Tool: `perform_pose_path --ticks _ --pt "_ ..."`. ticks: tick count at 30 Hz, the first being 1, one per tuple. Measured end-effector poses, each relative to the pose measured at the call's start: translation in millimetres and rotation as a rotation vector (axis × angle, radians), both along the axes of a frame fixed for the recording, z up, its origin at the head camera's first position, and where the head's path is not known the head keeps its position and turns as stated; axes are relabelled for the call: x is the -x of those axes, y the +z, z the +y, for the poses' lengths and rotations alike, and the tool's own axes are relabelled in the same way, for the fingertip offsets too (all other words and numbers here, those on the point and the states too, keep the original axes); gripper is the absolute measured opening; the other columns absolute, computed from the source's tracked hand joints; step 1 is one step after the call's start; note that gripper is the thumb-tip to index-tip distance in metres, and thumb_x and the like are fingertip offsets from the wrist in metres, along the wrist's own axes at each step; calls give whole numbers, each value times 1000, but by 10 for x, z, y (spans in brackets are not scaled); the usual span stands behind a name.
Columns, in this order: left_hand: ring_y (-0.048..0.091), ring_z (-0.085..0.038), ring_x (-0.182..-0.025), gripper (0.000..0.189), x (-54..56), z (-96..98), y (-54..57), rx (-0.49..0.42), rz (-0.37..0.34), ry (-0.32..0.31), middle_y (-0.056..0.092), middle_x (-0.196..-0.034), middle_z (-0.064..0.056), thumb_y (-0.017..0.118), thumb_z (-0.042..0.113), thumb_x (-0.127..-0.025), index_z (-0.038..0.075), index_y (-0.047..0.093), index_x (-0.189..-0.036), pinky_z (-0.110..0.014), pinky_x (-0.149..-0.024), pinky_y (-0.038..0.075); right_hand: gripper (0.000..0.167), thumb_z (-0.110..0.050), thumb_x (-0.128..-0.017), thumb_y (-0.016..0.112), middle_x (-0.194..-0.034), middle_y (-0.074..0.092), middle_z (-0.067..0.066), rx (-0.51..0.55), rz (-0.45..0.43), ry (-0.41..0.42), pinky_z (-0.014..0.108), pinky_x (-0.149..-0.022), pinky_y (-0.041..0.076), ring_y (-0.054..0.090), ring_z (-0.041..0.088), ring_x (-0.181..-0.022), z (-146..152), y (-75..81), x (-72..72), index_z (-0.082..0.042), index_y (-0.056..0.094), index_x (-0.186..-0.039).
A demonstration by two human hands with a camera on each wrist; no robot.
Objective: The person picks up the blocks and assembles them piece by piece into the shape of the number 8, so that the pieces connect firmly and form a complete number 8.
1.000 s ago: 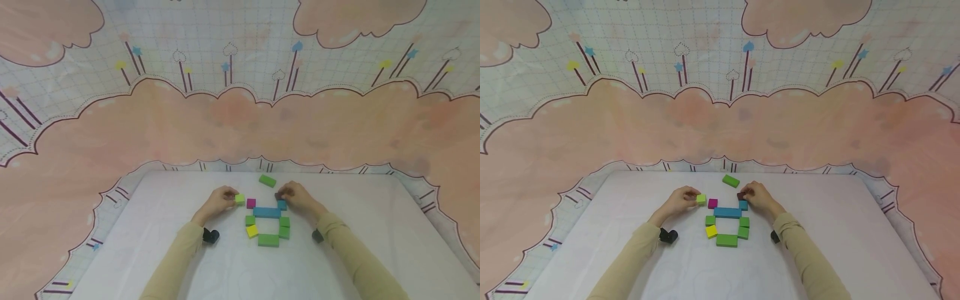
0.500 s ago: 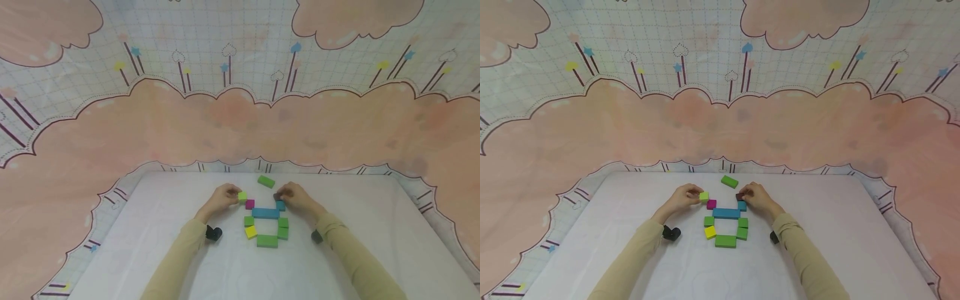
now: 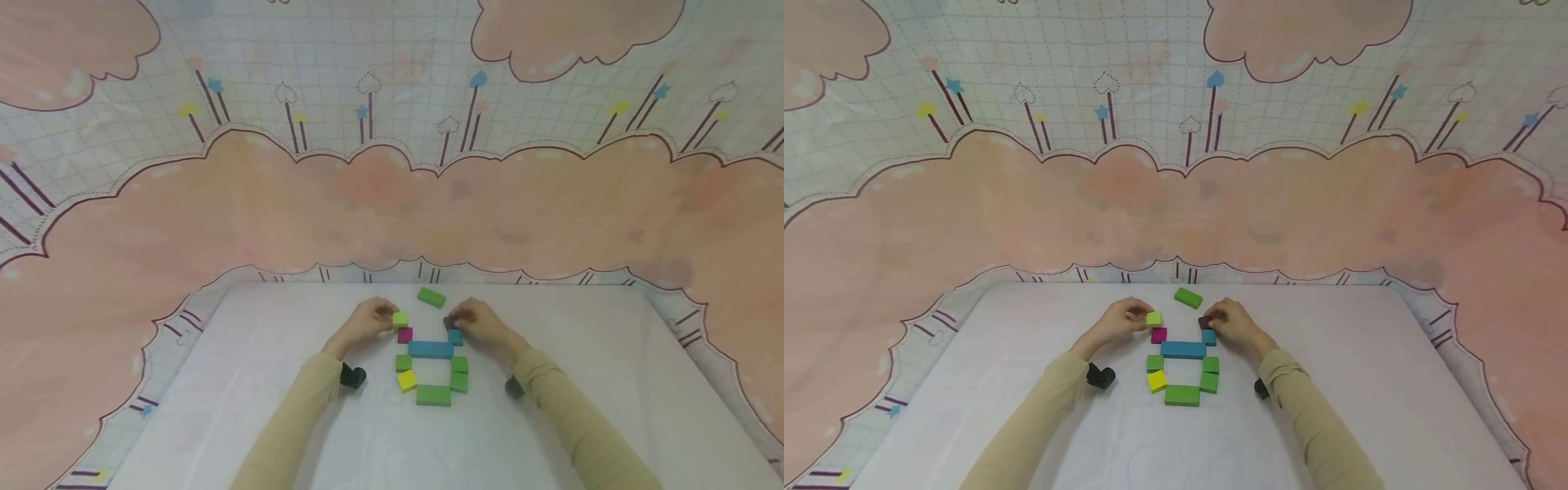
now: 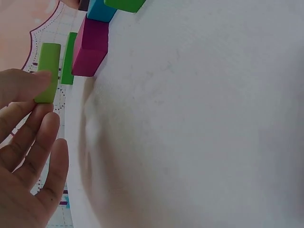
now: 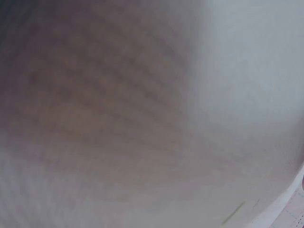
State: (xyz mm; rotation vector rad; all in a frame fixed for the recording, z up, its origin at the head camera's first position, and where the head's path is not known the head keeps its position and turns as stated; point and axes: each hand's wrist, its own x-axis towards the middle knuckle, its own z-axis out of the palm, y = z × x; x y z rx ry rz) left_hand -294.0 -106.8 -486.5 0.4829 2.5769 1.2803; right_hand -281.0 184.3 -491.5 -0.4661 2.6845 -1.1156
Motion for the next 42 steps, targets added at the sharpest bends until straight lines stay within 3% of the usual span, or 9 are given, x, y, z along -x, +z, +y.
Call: perform_pose_path --ticks 10,18,34,42 --pt "58 -22 -100 29 115 75 -12 43 -3 -30 63 -108 -8 67 2 -83 8 67 -111 -38 -92 52 24 -6 -91 59 -111 62 9 10 -5 0 49 -103 43 54 30 -115 -4 -12 -10 -8 66 -114" --pt "56 -19 -100 29 183 126 -34 98 -33 -55 64 -111 -6 67 4 -84 10 68 -112 -38 -94 50 22 -3 -90 58 -108 63 12 29 49 17 51 -102 43 55 32 -112 7 -26 -15 -3 67 -111" --pt "56 -20 -101 31 253 166 -38 144 -55 -76 63 -111 -6 67 4 -83 11 67 -113 -38 -95 49 23 -3 -90 58 -110 63 13 7 61 16 51 -102 43 55 33 -113 4 -5 -18 -3 66 -112" --pt "56 -21 -102 26 227 150 -55 88 -94 -20 64 -114 -8 61 11 -91 10 66 -116 -41 -100 47 23 -3 -90 58 -110 63 12 13 55 22 50 -102 44 55 32 -113 2 -32 6 -3 67 -111"
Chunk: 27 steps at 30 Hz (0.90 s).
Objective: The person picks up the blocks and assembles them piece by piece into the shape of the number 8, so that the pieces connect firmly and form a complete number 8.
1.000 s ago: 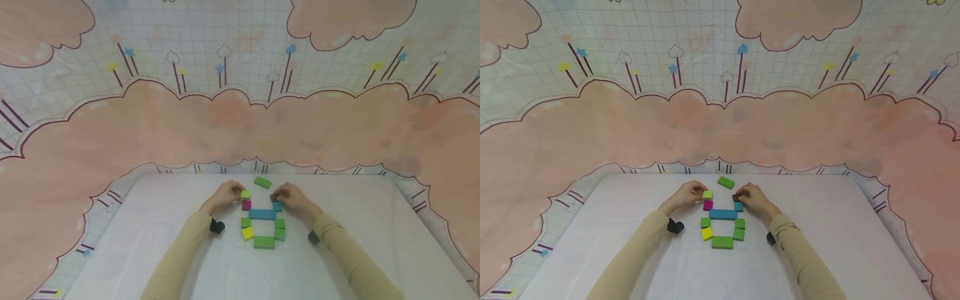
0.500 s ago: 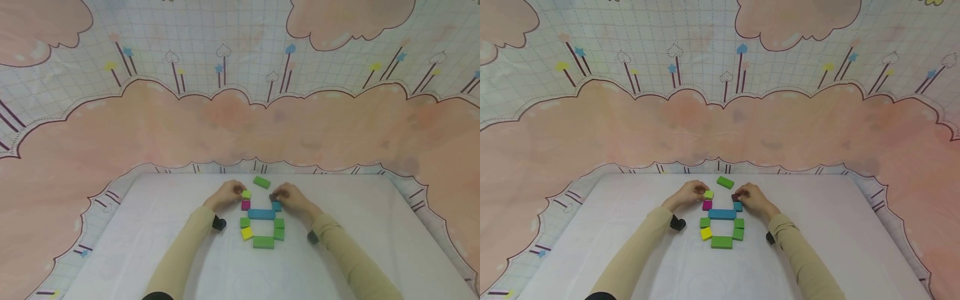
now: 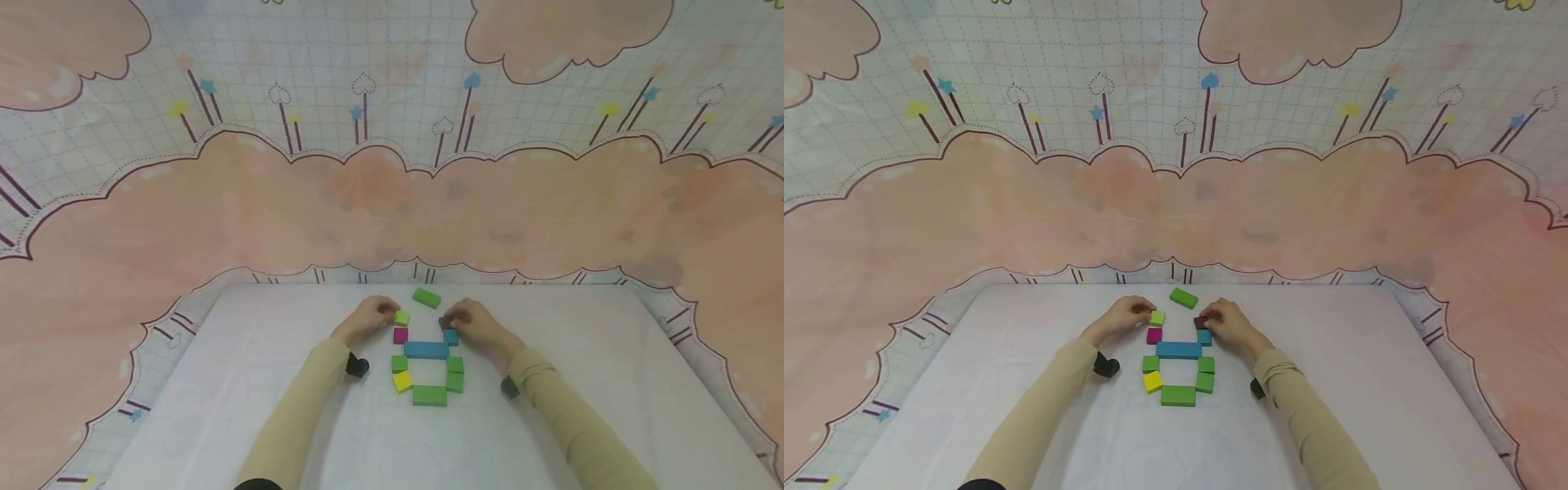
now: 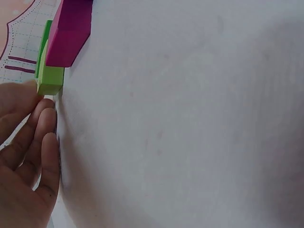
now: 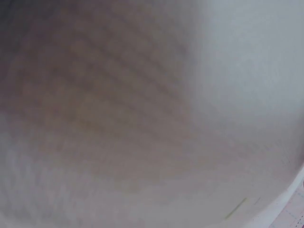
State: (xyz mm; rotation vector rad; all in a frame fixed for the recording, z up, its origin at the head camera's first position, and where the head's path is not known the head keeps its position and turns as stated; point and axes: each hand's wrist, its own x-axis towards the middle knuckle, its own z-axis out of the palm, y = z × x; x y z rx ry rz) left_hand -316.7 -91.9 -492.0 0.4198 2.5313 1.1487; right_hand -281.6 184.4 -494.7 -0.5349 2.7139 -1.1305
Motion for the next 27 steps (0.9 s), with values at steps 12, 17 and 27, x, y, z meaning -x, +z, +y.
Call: perform_pose_path --ticks 12,17,27 --pt "57 -18 -96 22 -19 19 -23 15 29 9 65 -107 -7 61 13 -92 9 68 -113 -37 -93 49 23 -3 -90 58 -110 64 10 7 -24 5 50 -103 43 55 30 -113 -3 -11 15 -6 67 -111" --pt "57 -18 -95 22 -43 28 0 8 31 -2 65 -106 -7 61 11 -92 8 68 -112 -37 -93 49 23 -3 -90 58 -110 64 11 6 -18 2 50 -103 43 55 31 -114 -8 -2 1 -4 67 -111" --pt "56 -18 -95 21 -68 35 17 19 28 1 65 -105 -7 61 11 -91 10 70 -110 -38 -95 48 22 -3 -90 58 -110 63 12 0 -7 7 50 -103 43 55 31 -113 -18 15 -26 -3 66 -111"
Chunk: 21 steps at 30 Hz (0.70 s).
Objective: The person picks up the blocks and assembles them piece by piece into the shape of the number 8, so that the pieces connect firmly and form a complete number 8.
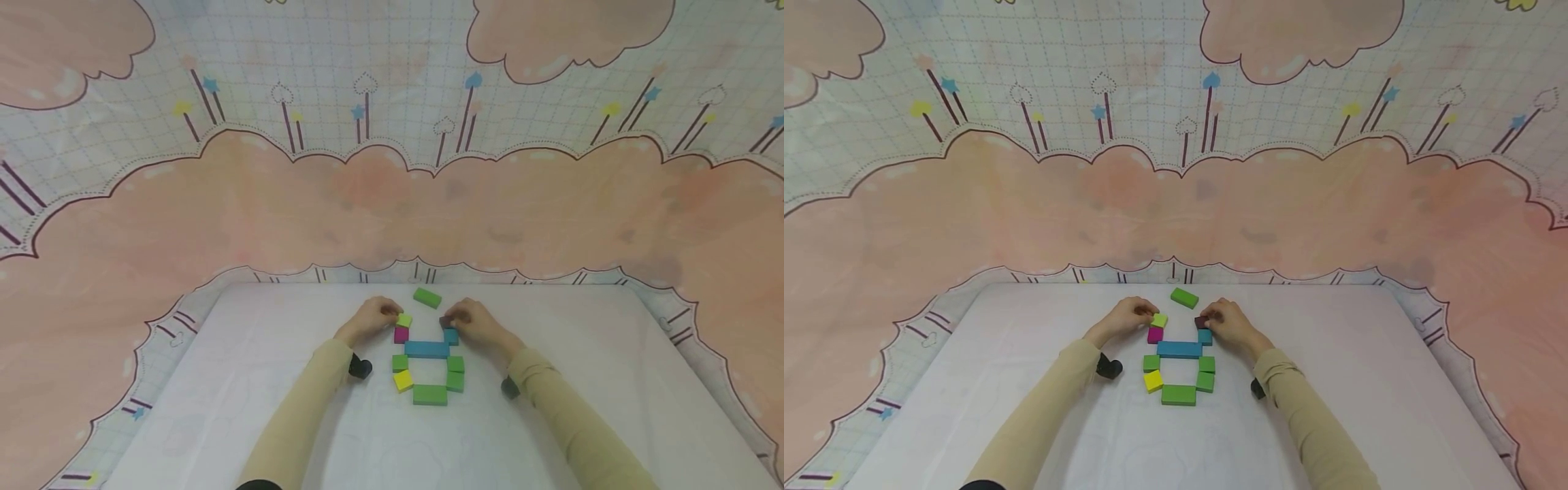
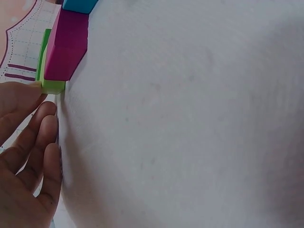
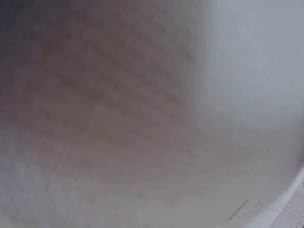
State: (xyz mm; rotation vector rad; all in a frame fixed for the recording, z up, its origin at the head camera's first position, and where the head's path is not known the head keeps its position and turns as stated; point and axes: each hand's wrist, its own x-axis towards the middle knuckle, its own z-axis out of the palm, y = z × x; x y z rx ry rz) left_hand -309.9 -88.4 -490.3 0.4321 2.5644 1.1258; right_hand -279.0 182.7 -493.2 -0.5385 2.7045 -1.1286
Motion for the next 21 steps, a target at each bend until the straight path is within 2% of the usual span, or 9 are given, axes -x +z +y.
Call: perform_pose_path --ticks 11,21 --pt "56 -18 -95 21 3 -8 1 0 3 -11 65 -104 -7 61 11 -91 9 69 -110 -38 -94 48 22 -3 -91 58 -110 63 11 21 -26 -12 50 -103 43 55 31 -114 1 6 -1 -4 66 -111" --pt "58 -19 -99 21 14 -10 -27 -13 12 -17 65 -109 -8 62 14 -91 8 69 -109 -39 -96 48 22 -2 -90 57 -109 63 13 14 5 14 51 -102 43 55 32 -111 8 19 -2 -2 66 -111"
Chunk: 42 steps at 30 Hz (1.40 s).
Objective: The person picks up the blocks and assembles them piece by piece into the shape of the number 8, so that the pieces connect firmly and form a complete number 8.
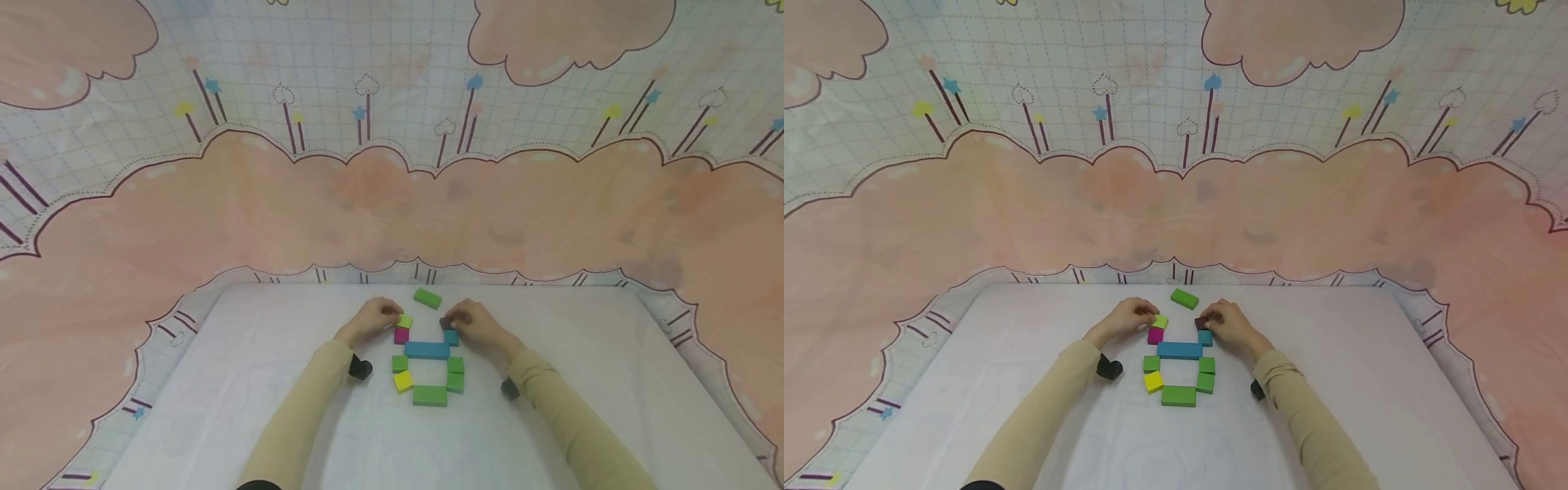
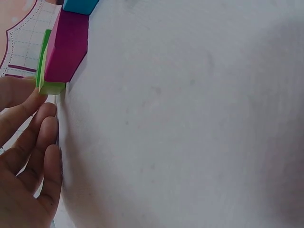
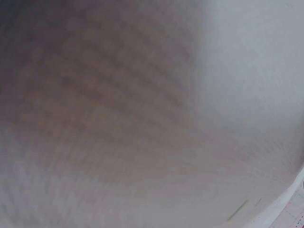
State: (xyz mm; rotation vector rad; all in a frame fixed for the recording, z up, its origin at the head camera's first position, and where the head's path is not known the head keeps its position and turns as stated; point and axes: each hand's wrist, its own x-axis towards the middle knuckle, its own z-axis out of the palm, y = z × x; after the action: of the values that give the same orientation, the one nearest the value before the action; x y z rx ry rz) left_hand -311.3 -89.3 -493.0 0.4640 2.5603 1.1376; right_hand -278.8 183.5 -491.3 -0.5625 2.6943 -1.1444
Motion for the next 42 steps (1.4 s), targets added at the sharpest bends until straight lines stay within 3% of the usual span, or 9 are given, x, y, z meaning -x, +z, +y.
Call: perform_pose_path --ticks 16,27,37,42 --pt "55 -18 -93 21 -5 4 -56 -14 10 17 63 -102 -7 65 17 -89 9 69 -108 -36 -90 48 23 -8 -91 58 -113 62 7 -25 -108 -73 50 -105 41 53 29 -117 -17 3 29 -10 66 -113" --pt "53 -18 -91 21 -29 -2 -63 -24 16 14 60 -99 -8 65 15 -89 7 69 -109 -32 -85 47 31 -14 -94 57 -124 60 14 10 -206 -136 49 -104 43 53 32 -120 -17 28 62 -9 59 -125" --pt "53 -17 -93 22 -40 -17 -91 -26 -7 27 60 -102 -7 64 17 -90 11 68 -111 -33 -88 48 32 -15 -94 57 -119 63 19 -27 -142 -101 49 -98 47 57 34 -113 -7 100 153 -1 59 -123" --pt "53 -17 -93 22 -33 -7 -83 -19 -1 19 60 -101 -7 63 18 -91 11 68 -111 -33 -88 47 32 -16 -93 58 -116 64 17 -30 -133 -131 46 -94 48 58 31 -108 -12 126 189 -2 60 -122"
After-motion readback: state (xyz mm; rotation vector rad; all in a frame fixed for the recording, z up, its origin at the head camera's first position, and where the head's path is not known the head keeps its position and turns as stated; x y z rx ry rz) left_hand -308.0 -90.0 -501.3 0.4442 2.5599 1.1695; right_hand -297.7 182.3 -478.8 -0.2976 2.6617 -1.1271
